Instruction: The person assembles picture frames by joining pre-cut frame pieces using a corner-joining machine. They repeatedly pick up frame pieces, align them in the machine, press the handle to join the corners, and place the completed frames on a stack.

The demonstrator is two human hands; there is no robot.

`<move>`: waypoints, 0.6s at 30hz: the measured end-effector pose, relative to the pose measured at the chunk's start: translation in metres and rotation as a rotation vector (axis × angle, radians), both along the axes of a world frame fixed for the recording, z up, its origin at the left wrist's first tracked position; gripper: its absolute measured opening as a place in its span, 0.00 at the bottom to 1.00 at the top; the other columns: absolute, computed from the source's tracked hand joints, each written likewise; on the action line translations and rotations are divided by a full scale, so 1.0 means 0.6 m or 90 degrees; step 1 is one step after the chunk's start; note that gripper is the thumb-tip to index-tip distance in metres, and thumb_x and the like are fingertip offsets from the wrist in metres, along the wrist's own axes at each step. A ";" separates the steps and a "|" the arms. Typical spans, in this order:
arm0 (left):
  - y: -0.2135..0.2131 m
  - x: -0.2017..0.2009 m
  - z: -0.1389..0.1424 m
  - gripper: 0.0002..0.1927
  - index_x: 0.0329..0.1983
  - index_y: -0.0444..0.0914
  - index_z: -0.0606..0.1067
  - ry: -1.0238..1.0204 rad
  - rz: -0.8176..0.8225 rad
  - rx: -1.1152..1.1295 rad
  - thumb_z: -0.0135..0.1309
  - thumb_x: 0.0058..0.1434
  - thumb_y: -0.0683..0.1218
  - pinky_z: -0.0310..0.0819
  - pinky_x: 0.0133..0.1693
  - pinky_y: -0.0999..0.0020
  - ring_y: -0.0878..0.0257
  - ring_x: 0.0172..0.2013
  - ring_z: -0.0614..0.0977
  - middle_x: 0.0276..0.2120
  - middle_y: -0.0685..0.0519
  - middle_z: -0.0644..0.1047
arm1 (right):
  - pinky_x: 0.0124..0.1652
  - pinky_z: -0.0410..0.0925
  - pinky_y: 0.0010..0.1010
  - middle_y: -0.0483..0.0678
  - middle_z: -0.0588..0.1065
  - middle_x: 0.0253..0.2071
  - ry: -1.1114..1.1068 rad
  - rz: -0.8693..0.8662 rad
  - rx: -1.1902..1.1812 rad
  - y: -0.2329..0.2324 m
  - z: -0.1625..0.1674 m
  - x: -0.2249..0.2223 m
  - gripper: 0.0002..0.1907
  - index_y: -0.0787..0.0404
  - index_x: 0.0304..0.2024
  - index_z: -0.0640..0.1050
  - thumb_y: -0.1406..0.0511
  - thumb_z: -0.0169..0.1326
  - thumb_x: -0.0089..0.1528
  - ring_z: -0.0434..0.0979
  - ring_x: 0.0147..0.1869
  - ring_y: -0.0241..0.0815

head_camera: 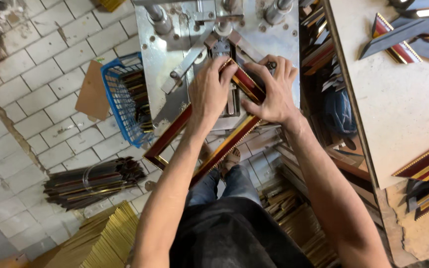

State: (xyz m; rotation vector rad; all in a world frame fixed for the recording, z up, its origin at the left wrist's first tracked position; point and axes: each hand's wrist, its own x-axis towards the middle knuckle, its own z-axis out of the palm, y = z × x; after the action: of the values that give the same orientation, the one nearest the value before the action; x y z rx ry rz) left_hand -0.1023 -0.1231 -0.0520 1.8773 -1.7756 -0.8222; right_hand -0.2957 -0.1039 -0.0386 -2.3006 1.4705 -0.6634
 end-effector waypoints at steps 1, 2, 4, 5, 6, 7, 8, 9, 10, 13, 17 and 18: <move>0.016 0.011 -0.009 0.24 0.58 0.39 0.75 -0.026 -0.006 -0.171 0.54 0.71 0.60 0.74 0.42 0.60 0.57 0.41 0.80 0.44 0.48 0.79 | 0.62 0.51 0.49 0.56 0.64 0.59 0.017 -0.017 0.003 0.001 -0.007 0.001 0.39 0.54 0.64 0.74 0.52 0.62 0.50 0.57 0.65 0.55; 0.030 0.026 -0.016 0.28 0.64 0.38 0.73 -0.052 -0.016 -0.348 0.58 0.69 0.59 0.74 0.46 0.59 0.56 0.47 0.79 0.51 0.44 0.78 | 0.62 0.51 0.49 0.55 0.65 0.58 0.008 -0.036 -0.002 0.002 -0.014 0.002 0.37 0.54 0.61 0.76 0.54 0.63 0.49 0.58 0.65 0.54; 0.097 0.068 -0.011 0.30 0.67 0.41 0.73 -0.167 -0.044 -0.316 0.64 0.67 0.57 0.68 0.58 0.50 0.53 0.57 0.74 0.58 0.48 0.73 | 0.60 0.53 0.49 0.54 0.66 0.56 -0.010 -0.077 -0.031 0.003 -0.027 0.005 0.31 0.53 0.53 0.79 0.59 0.65 0.46 0.60 0.64 0.53; 0.120 0.085 -0.008 0.28 0.64 0.42 0.75 -0.222 -0.043 -0.288 0.65 0.64 0.57 0.65 0.56 0.49 0.52 0.57 0.72 0.58 0.46 0.73 | 0.61 0.53 0.47 0.50 0.68 0.56 -0.028 -0.098 -0.035 0.001 -0.034 0.007 0.27 0.53 0.51 0.80 0.57 0.67 0.50 0.61 0.64 0.51; 0.129 0.100 -0.008 0.27 0.62 0.43 0.76 -0.277 -0.044 -0.254 0.66 0.62 0.56 0.62 0.53 0.49 0.50 0.58 0.70 0.59 0.45 0.72 | 0.62 0.54 0.46 0.47 0.70 0.56 -0.045 -0.121 -0.034 0.001 -0.039 0.009 0.22 0.52 0.49 0.82 0.55 0.70 0.54 0.62 0.64 0.49; 0.135 0.109 -0.011 0.25 0.61 0.47 0.77 -0.289 -0.025 -0.266 0.66 0.62 0.56 0.61 0.53 0.49 0.50 0.58 0.69 0.59 0.46 0.72 | 0.63 0.55 0.45 0.44 0.72 0.56 -0.060 -0.138 -0.029 0.000 -0.044 0.011 0.19 0.52 0.46 0.83 0.54 0.72 0.58 0.63 0.64 0.47; 0.131 0.119 -0.016 0.23 0.60 0.50 0.78 -0.303 -0.005 -0.280 0.66 0.63 0.56 0.59 0.53 0.49 0.51 0.58 0.68 0.59 0.48 0.72 | 0.60 0.55 0.44 0.45 0.72 0.55 -0.052 -0.136 -0.036 -0.003 -0.049 0.014 0.19 0.52 0.48 0.84 0.54 0.71 0.59 0.63 0.63 0.48; 0.123 0.124 -0.022 0.21 0.59 0.53 0.78 -0.316 0.020 -0.300 0.66 0.64 0.56 0.58 0.53 0.49 0.51 0.59 0.67 0.59 0.50 0.71 | 0.58 0.54 0.43 0.46 0.72 0.54 -0.043 -0.132 -0.049 -0.006 -0.053 0.015 0.18 0.53 0.49 0.84 0.54 0.71 0.60 0.62 0.61 0.48; 0.106 0.126 -0.032 0.20 0.57 0.55 0.79 -0.285 0.035 -0.326 0.66 0.62 0.57 0.58 0.53 0.49 0.51 0.58 0.66 0.57 0.50 0.71 | 0.56 0.54 0.43 0.47 0.71 0.54 -0.034 -0.126 -0.062 -0.009 -0.058 0.018 0.18 0.53 0.50 0.85 0.54 0.70 0.61 0.61 0.59 0.49; 0.063 0.128 -0.059 0.19 0.55 0.57 0.80 -0.236 0.038 -0.341 0.65 0.62 0.59 0.58 0.52 0.50 0.52 0.55 0.66 0.53 0.53 0.71 | 0.54 0.54 0.41 0.46 0.71 0.53 0.052 -0.173 -0.075 -0.018 -0.070 0.025 0.16 0.50 0.52 0.85 0.54 0.68 0.65 0.61 0.58 0.46; 0.054 0.125 -0.070 0.20 0.62 0.55 0.80 -0.271 -0.020 -0.304 0.64 0.68 0.58 0.59 0.51 0.53 0.56 0.52 0.66 0.48 0.56 0.70 | 0.54 0.54 0.44 0.43 0.71 0.46 0.093 -0.188 -0.054 -0.017 -0.079 0.028 0.16 0.46 0.54 0.86 0.51 0.68 0.68 0.61 0.54 0.46; 0.057 0.124 -0.069 0.20 0.62 0.55 0.80 -0.278 -0.019 -0.307 0.64 0.68 0.59 0.60 0.51 0.53 0.56 0.51 0.66 0.47 0.56 0.69 | 0.52 0.54 0.44 0.44 0.70 0.44 0.105 -0.192 -0.059 -0.015 -0.079 0.028 0.16 0.46 0.54 0.86 0.50 0.68 0.68 0.60 0.53 0.47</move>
State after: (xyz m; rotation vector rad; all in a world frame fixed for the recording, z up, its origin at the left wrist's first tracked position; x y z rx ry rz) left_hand -0.0277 -0.0888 -0.0931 1.7824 -2.0237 0.0351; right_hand -0.2791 -0.1131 -0.0861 -2.2676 1.9269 -0.6448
